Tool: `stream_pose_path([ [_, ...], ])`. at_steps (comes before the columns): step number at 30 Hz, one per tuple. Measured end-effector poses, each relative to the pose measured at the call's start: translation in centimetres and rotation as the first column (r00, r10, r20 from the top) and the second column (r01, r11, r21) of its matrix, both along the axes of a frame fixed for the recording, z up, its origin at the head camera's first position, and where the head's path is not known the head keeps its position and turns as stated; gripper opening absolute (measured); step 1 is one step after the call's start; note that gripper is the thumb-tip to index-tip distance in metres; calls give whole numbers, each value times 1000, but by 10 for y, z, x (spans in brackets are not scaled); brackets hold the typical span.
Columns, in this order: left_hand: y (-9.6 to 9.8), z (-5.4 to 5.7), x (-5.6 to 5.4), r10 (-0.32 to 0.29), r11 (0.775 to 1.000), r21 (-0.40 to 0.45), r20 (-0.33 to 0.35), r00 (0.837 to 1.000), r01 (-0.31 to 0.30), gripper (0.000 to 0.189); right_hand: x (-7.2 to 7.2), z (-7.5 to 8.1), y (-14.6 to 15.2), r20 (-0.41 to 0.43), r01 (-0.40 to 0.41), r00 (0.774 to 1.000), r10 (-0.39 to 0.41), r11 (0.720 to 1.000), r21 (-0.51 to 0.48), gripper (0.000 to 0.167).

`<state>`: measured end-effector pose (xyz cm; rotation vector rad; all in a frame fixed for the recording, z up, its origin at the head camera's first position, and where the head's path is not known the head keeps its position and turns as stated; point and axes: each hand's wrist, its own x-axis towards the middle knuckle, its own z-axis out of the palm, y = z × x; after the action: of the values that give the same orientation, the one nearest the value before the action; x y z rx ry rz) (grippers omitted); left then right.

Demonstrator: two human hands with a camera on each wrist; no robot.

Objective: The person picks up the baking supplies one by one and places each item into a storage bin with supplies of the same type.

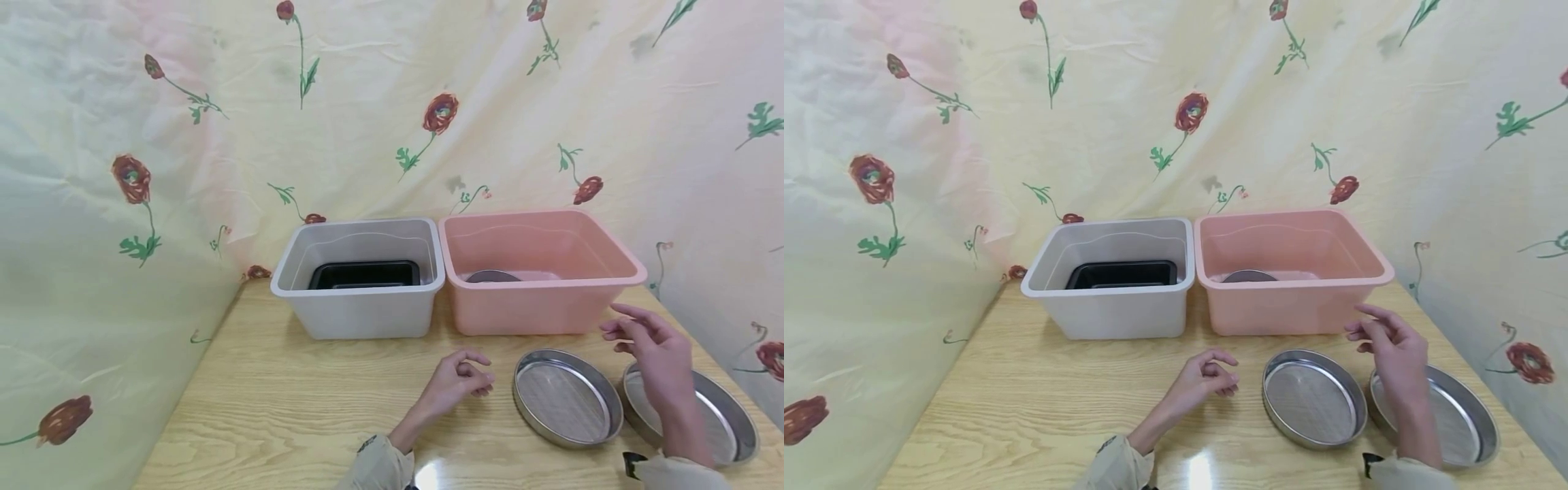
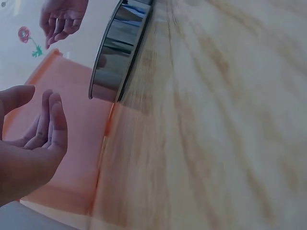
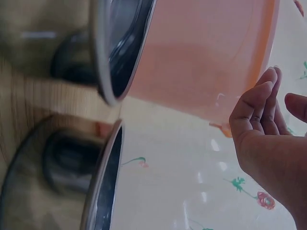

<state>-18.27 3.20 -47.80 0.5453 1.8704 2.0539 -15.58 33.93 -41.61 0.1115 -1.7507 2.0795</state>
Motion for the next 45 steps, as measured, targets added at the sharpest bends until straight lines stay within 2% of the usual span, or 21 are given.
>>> stream_pose_path([
  [6,4,-6,-1,-17,999,-28,-8,1000,17,28,-4,3,14,36,9,999,-9,1000,-3,26],
  [19,13,-19,1,-16,998,-55,33,999,18,27,-10,6,41,93,48,995,-48,999,2,28],
  [25,18,-21,2,-27,999,-42,57,998,29,27,-15,8,46,76,46,996,-43,998,-42,31],
  [31,22,-22,3,-48,998,-37,69,996,51,28,-19,13,51,104,62,993,-55,996,-66,28],
  [36,25,-24,4,-51,998,-36,84,995,54,29,-24,15,52,132,85,988,-77,995,-59,27],
  [45,28,-28,5,-60,997,-33,90,994,63,29,-31,18,57,127,71,990,-66,997,-42,23],
])
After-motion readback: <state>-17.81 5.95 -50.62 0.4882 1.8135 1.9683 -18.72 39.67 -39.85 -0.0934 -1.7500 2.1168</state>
